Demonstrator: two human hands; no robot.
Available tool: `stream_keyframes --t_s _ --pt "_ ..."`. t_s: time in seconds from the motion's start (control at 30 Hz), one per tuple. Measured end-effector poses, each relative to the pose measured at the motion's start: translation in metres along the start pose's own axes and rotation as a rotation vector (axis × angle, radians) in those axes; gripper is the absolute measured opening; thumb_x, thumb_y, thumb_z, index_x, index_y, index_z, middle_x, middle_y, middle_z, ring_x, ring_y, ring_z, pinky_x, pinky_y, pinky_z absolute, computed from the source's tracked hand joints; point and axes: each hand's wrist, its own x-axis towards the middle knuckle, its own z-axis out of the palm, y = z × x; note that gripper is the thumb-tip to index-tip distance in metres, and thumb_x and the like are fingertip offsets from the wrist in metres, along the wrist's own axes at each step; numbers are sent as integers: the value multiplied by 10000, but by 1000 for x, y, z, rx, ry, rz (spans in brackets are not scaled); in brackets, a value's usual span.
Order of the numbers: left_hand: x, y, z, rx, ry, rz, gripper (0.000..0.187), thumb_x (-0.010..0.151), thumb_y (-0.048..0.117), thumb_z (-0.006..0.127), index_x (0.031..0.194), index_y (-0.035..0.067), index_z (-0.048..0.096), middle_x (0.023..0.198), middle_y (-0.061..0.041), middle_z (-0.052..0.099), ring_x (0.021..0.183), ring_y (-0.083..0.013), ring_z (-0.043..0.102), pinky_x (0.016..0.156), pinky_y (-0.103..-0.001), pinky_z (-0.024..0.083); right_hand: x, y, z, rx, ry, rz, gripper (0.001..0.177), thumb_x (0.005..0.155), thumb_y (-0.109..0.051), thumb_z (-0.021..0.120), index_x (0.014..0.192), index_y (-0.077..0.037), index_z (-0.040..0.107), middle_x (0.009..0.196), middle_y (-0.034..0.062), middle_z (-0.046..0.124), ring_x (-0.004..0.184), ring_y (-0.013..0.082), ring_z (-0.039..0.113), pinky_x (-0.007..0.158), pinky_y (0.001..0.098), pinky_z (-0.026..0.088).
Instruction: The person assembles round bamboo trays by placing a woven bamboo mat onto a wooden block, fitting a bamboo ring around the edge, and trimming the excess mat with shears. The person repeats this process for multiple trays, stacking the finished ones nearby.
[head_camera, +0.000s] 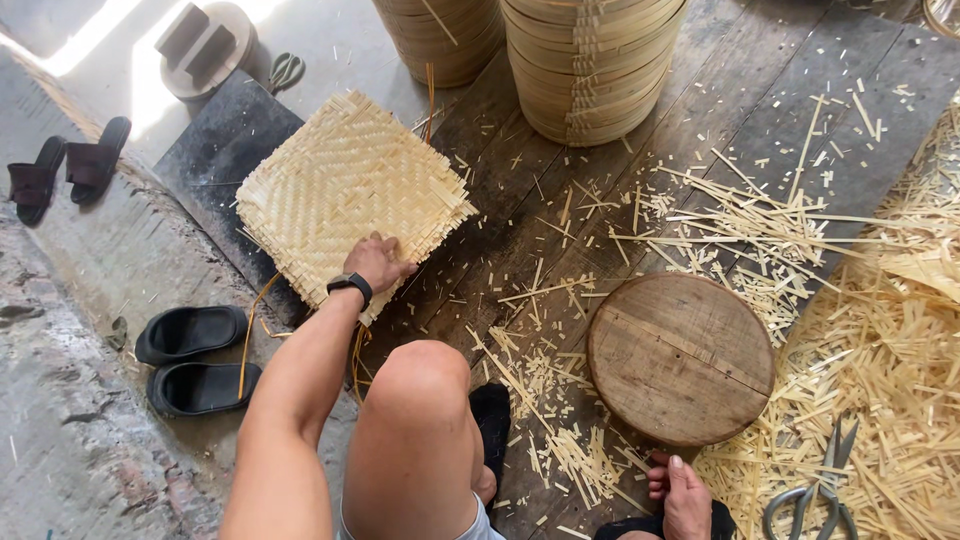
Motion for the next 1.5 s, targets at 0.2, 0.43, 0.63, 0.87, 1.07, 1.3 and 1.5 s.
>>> stream_keyframes --t_s 0.2,0.43,0.63,0.87,1.07,1.3,1.5 --pt "0 -13 -8 -24 218 47 931 587 597 921 1308 86 628 1289 -226 585 1220 -424 556 1020 -485 470 1 -1 -1 50 2 32 430 1100 -335 506 1176 46 689 780 87 651 664 155 562 589 289 468" --pt "-3 -14 -3 -142 97 4 330 884 386 691 1095 158 803 1066 -168 722 974 -348 691 912 -455 552 1 0 -6 81 -12 51 433 1109 -337 482 1182 44 676 789 92 655 666 159 573 597 299 483" --pt "-24 33 -82 -120 823 9 118 1001 105 588 915 67 518 671 -66 512 504 -200 514 420 -348 448 -4 6 -11 92 10 -17 417 1108 -319 479 1189 42 672 807 93 664 683 161 589 611 304 498" --pt "-151 170 -218 -220 574 919 63 1079 55 558 1035 38 517 706 -46 542 596 -167 552 536 -329 453 -34 -44 -3 -96 178 -216 388 1151 -264 479 1179 51 704 838 110 649 682 177 542 618 309 467" --pt "-154 283 -166 -973 104 928 98 1087 114 576 1092 20 547 825 -10 549 709 -71 491 595 -253 436 -45 -142 -14 246 -122 -604 640 1054 -441 483 1520 -13 383 1400 77 584 1293 173 575 1034 333 464" --pt "-64 307 57 -1111 -210 274 200 992 232 649 1027 35 658 874 -38 674 747 -98 587 652 -280 516 16 -122 -45 245 211 -294 487 941 -63 795 1330 96 549 1013 78 650 865 133 607 746 229 503" --pt "-31 279 147 -982 -384 107 423 768 166 894 1090 -16 690 940 -83 729 786 -155 662 706 -305 551 43 -87 -45 131 325 -231 417 886 -49 781 1231 71 579 952 35 669 836 80 644 730 191 556"
